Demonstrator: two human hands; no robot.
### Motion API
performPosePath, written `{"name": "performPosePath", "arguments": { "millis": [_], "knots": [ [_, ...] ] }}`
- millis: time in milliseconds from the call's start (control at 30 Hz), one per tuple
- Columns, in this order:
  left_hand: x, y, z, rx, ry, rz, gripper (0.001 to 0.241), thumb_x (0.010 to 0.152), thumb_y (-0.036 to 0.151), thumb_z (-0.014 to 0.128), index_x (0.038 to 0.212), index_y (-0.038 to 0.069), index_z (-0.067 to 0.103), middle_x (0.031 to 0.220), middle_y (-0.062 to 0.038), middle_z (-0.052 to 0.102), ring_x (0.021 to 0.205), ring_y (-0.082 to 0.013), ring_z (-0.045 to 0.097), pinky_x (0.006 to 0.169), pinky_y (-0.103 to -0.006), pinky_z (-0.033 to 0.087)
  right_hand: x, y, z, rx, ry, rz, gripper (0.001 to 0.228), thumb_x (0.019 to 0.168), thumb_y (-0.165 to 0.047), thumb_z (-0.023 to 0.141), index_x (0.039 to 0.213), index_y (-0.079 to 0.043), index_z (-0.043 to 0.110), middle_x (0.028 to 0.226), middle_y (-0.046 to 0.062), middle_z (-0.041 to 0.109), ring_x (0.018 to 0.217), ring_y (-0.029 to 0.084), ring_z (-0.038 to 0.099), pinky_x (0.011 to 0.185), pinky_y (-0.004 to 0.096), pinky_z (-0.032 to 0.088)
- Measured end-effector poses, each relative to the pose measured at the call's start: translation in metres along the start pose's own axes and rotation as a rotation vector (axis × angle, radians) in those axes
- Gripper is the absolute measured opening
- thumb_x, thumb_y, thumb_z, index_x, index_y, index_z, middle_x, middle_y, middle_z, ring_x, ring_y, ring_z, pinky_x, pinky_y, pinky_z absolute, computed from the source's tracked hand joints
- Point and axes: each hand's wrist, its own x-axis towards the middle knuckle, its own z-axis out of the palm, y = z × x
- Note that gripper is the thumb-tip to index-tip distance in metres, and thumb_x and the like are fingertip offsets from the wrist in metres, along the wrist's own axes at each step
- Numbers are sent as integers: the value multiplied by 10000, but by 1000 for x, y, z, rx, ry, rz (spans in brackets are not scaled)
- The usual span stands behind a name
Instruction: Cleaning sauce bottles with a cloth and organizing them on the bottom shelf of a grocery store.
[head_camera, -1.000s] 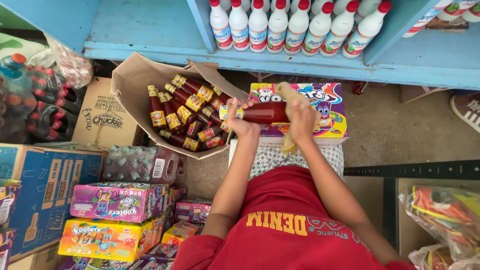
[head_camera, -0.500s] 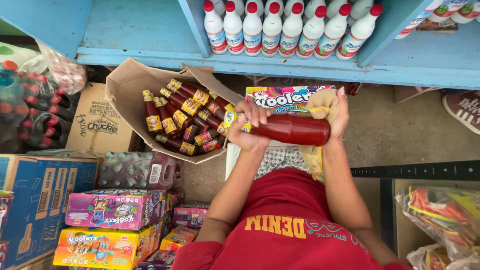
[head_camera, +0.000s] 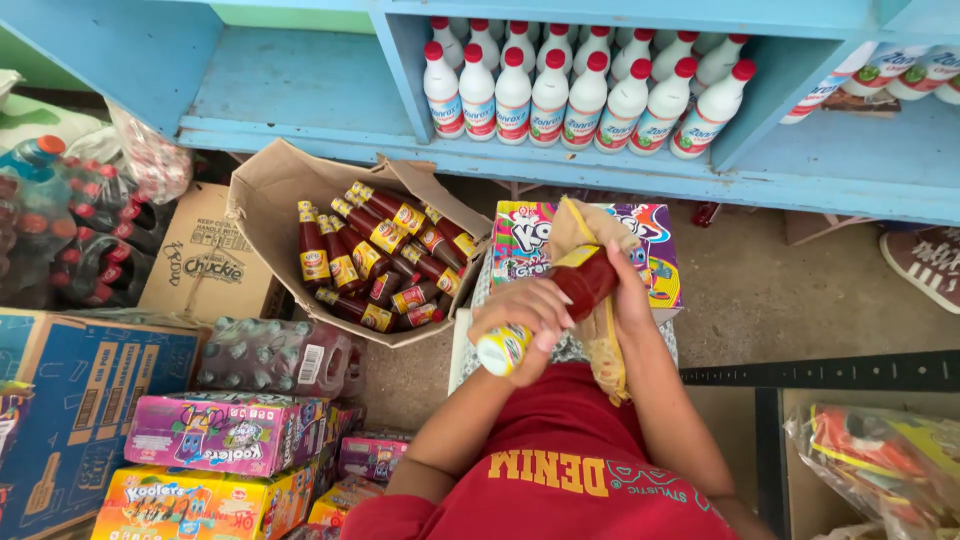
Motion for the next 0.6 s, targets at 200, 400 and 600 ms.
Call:
{"name": "performPosePath", "arguments": {
  "millis": [200, 400, 600],
  "knots": [
    [4, 1, 16, 160, -288, 210, 119, 842, 15, 689, 799, 33, 579, 731, -88, 647, 696, -253, 711, 740, -419, 636, -23, -22, 55, -334, 85, -465, 347, 1027, -285, 589, 1248, -22, 637, 1155, 26, 698, 1000, 104, 666, 874, 277, 540],
    [-3, 3, 22, 242, -400, 223, 180, 806, -9, 746, 789, 36, 573, 760, -99, 658, 722, -266, 718, 773, -416, 638, -4, -24, 24, -691, 265, -637, 306, 984, -222, 722, 1094, 63, 710, 1037, 34, 723, 904, 70, 642, 780, 257, 534],
    [-8, -12, 16, 234, -267, 128, 135, 783, -26, 708, 761, 25, 585, 725, -108, 646, 696, -258, 699, 739, -399, 617, 1, -48, 28, -1243, 441, -500, 384, 962, -346, 745, 1058, 25, 759, 948, 174, 779, 886, 203, 765, 819, 353, 566]
  ]
}}
